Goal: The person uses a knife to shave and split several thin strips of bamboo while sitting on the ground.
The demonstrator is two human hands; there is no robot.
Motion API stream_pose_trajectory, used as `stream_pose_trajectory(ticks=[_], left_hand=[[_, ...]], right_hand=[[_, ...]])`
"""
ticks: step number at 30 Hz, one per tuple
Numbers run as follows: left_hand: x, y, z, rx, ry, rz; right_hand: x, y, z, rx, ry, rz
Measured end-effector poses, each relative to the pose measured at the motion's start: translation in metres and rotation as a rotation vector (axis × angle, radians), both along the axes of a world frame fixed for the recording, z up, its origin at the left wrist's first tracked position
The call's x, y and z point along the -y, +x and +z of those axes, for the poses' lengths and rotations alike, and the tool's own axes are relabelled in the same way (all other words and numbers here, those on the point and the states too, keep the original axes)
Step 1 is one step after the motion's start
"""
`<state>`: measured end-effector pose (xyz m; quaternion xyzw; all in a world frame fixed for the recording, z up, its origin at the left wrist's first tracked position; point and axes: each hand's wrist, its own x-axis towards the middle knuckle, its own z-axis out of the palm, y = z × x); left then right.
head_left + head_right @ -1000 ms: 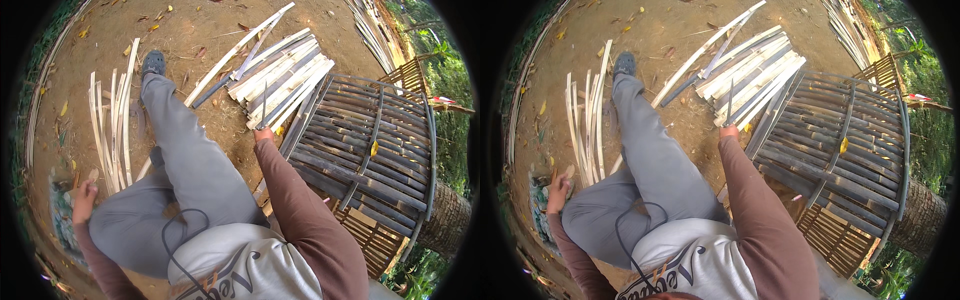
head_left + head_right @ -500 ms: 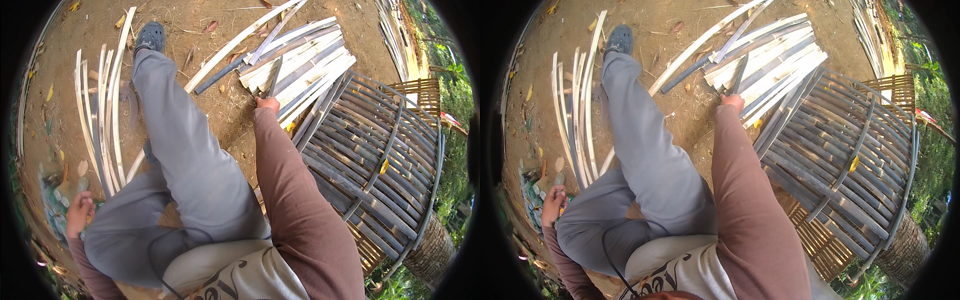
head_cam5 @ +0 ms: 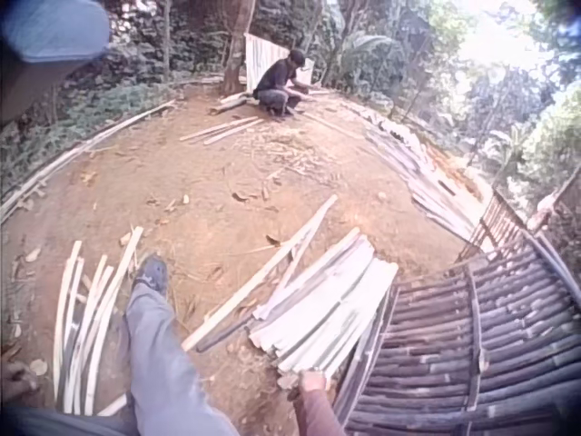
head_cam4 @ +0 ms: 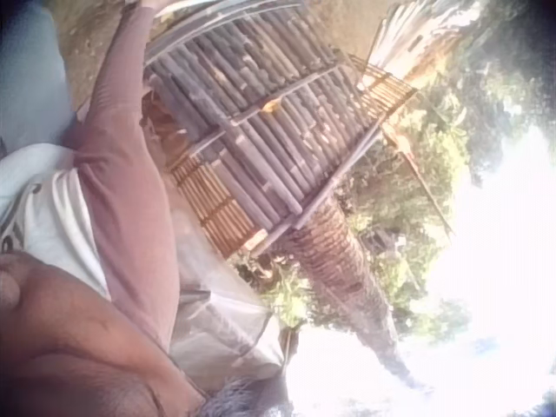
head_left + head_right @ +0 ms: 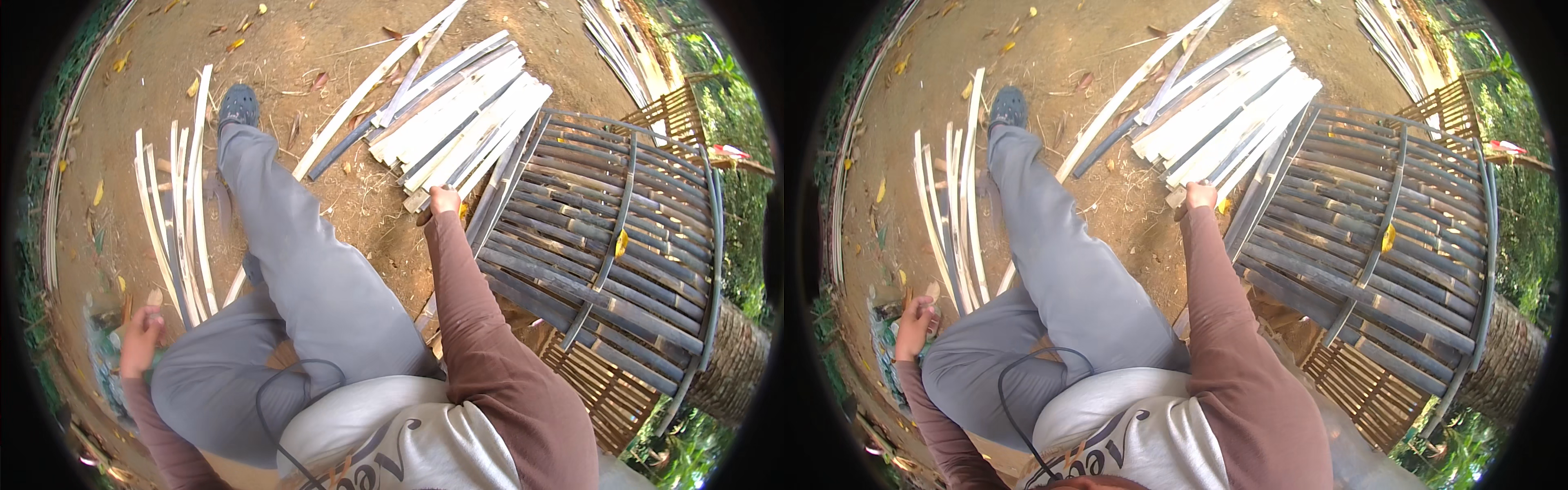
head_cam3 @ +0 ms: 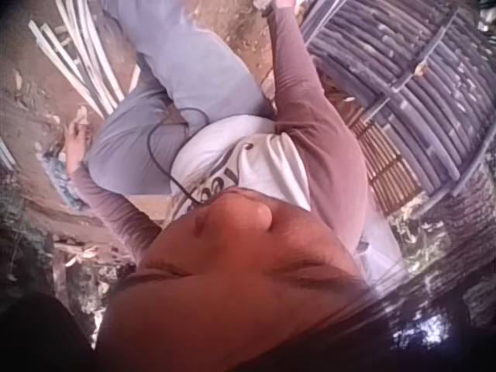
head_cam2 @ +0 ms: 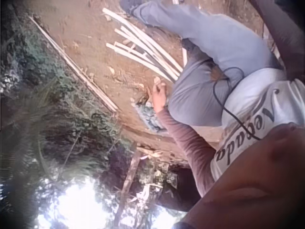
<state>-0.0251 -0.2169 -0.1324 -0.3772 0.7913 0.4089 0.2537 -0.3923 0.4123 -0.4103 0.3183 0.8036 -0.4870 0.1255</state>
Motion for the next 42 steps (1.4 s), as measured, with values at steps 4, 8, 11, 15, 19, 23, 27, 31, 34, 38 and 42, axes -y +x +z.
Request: stream_pose_trajectory(ticks=[4, 8, 11, 15, 19, 23, 27, 31, 34, 38, 42], left_hand=[[-0.019, -0.008, 0.024, -0.065, -0.045, 0.027], [-0.056, -0.026, 0.061, -0.237, -0.05, 0.089], [-0.093, -0.031, 0.091, -0.359, -0.044, -0.021], [-0.18, -0.057, 0.176, -0.361, -0.008, -0.291], [-0.252, -0.101, 0.174, -0.442, 0.374, -0.467], [-0.321, -0.115, 0.145, -0.355, 0.596, -0.244], [-0.352, -0.137, 0.093, -0.146, 0.951, -0.019], [-0.341, -0.146, 0.074, -0.152, 1.025, -0.248], [-0.296, -0.146, 0.109, -0.152, 0.884, -0.195], [-0.214, -0.143, 0.137, -0.381, 0.527, -0.146], [-0.17, -0.089, 0.187, -0.721, 0.208, -0.074]], right_hand=[[-0.019, 0.044, 0.047, -0.203, -0.045, -0.082], [-0.056, 0.071, 0.047, -0.307, -0.189, -0.186], [-0.049, 0.086, 0.076, -0.338, -0.327, -0.146], [-0.02, 0.128, 0.172, -0.3, -0.651, -0.074], [-0.006, 0.184, 0.268, -0.23, -0.813, -0.015], [0.044, 0.235, 0.341, -0.047, -1.008, 0.073], [0.073, 0.258, 0.329, -0.012, -1.144, 0.204], [0.095, 0.259, 0.361, -0.003, -1.113, 0.181], [0.088, 0.25, 0.375, 0.066, -1.042, 0.217], [0.045, 0.198, 0.342, 0.162, -0.855, 0.284], [0.034, 0.152, 0.318, 0.09, -0.38, 0.403]])
